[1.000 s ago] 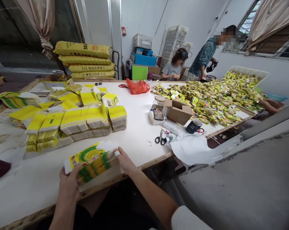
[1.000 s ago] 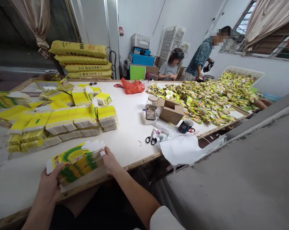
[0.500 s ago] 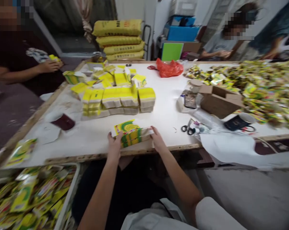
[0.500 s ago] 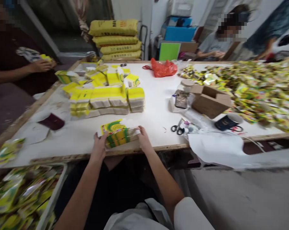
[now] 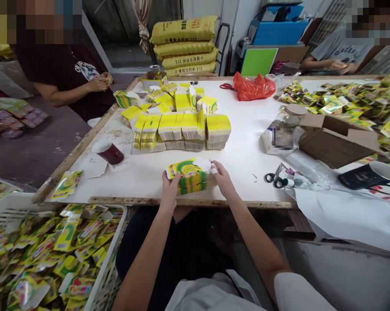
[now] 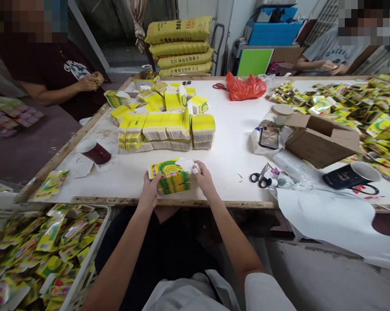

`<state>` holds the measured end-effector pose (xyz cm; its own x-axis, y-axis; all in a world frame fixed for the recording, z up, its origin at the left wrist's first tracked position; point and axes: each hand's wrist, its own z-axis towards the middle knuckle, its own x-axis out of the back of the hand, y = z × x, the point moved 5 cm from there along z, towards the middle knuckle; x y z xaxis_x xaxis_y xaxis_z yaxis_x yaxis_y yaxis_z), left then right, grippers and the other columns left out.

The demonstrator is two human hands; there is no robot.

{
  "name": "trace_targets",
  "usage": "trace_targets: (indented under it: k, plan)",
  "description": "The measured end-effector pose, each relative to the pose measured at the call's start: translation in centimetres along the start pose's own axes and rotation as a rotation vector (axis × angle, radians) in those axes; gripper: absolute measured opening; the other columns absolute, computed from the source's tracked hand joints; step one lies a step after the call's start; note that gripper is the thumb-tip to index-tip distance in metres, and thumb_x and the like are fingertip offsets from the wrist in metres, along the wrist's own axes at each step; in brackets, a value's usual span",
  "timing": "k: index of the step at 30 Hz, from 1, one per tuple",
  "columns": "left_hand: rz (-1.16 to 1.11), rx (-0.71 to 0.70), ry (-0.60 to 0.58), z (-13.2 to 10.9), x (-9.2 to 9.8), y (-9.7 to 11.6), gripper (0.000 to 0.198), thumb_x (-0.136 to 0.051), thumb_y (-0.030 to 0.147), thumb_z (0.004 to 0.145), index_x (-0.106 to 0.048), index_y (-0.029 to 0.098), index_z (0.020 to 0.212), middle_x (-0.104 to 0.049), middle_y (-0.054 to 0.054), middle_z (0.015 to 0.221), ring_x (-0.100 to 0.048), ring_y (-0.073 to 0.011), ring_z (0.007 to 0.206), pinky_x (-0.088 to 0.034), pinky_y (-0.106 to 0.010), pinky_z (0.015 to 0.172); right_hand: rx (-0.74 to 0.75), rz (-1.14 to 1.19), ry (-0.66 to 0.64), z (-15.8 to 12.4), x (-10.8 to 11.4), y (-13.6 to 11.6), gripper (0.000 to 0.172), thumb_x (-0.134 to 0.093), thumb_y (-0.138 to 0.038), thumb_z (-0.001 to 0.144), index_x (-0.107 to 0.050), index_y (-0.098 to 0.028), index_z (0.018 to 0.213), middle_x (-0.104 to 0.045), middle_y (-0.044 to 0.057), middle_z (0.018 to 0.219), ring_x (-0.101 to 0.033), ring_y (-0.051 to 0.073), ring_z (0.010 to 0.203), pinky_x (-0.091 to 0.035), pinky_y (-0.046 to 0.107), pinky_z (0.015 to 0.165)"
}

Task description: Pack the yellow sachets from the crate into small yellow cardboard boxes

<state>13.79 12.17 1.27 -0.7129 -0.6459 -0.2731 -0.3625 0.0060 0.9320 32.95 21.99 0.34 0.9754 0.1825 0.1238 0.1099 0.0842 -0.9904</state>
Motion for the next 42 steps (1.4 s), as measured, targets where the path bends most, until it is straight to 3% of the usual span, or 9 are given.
trace_targets:
  k: [6,11,14,18,24,30,33,37,42]
  plan:
    - [-0.021,0.012,-0.012,0.0,0.6,0.7,0.047,-0.070,0.029,0.075,-0.049,0.021,0.116,-0.067,-0.008,0.111,-0.067,-0.0221,0.101,-0.053,-0.035,0.091,0.028,-0.091,-0.008,-2.2,-1.0,0.4,0.044,-0.051,-0.049,0.086,-0.053,-0.018,0.117,-0.062,0.011,0.120,-0.057,0.024,0.110,-0.044,0.042,0.098]
    - [0.000,0.012,-0.016,0.0,0.7,0.8,0.047,-0.071,0.030,0.075,-0.050,0.020,0.115,-0.067,-0.009,0.113,-0.065,-0.0230,0.106,-0.052,-0.034,0.092,0.356,-0.416,0.093,-2.7,-0.3,-4.4,0.038,-0.052,-0.035,0.087,-0.054,-0.016,0.119,-0.057,0.016,0.119,-0.050,0.029,0.116,-0.042,0.047,0.099]
    - [-0.008,0.001,-0.014,-0.1,0.7,0.7,0.047,-0.071,0.030,0.076,-0.049,0.021,0.118,-0.067,-0.008,0.114,-0.064,-0.0225,0.108,-0.052,-0.033,0.093,0.489,-0.611,-0.008,-2.8,-1.7,-7.0,0.034,-0.057,-0.028,0.085,-0.058,-0.017,0.117,-0.058,0.015,0.113,-0.050,0.031,0.108,-0.042,0.048,0.096]
    - [-0.006,-0.021,-0.012,-0.2,0.7,0.7,0.046,-0.070,0.031,0.077,-0.050,0.022,0.117,-0.067,-0.008,0.113,-0.063,-0.0221,0.109,-0.051,-0.032,0.092,0.438,-0.746,-0.169,-2.5,-3.6,-7.6,0.020,-0.062,-0.027,0.084,-0.065,-0.018,0.102,-0.059,0.013,0.100,-0.051,0.029,0.095,-0.045,0.045,0.087]
    - [0.050,-0.078,0.001,-1.1,0.8,0.8,0.056,-0.070,0.040,0.078,-0.044,0.019,0.124,-0.056,-0.015,0.131,-0.056,-0.0248,0.121,-0.047,-0.036,0.100,0.391,-0.811,-0.176,-1.8,-4.5,-8.0,0.014,-0.066,-0.018,0.078,-0.058,-0.019,0.089,-0.058,0.011,0.093,-0.051,0.027,0.089,-0.045,0.041,0.081]
    - [0.114,-0.430,0.273,-5.4,3.8,1.8,0.057,-0.061,0.050,0.085,-0.041,0.024,0.132,-0.036,-0.014,0.151,-0.035,-0.0220,0.140,-0.029,-0.038,0.115,0.394,-0.573,-0.107,-3.6,-3.3,-10.0,0.019,-0.057,-0.011,0.074,-0.047,-0.022,0.086,-0.056,0.003,0.082,-0.053,0.021,0.078,-0.043,0.032,0.071]
    - [-0.087,-0.565,0.224,-7.8,4.3,2.4,0.055,-0.062,0.052,0.083,-0.046,0.027,0.129,-0.040,-0.011,0.149,-0.039,-0.0239,0.138,-0.034,-0.039,0.112,0.335,-0.336,-0.177,-6.4,-3.3,-10.7,0.019,-0.058,-0.015,0.075,-0.043,-0.023,0.085,-0.053,-0.001,0.075,-0.050,0.016,0.066,-0.041,0.027,0.063]
    - [-0.313,-0.521,0.067,-9.9,3.8,3.4,0.064,-0.056,0.066,0.078,-0.054,0.027,0.129,-0.052,-0.009,0.140,-0.048,-0.0290,0.131,-0.042,-0.043,0.106,0.280,-0.076,-0.495,-11.0,-6.1,-10.3,0.016,-0.058,-0.014,0.074,-0.045,-0.022,0.080,-0.052,-0.002,0.074,-0.047,0.012,0.063,-0.039,0.023,0.059]
    - [-0.417,-0.380,-0.040,-11.4,3.7,4.0,0.055,-0.055,0.064,0.077,-0.069,0.018,0.103,-0.070,-0.009,0.092,-0.066,-0.0282,0.093,-0.052,-0.044,0.090,0.236,0.053,-0.581,-14.1,-8.2,-8.9,0.016,-0.058,-0.013,0.074,-0.044,-0.021,0.076,-0.048,-0.003,0.072,-0.042,0.011,0.062,-0.036,0.022,0.057]
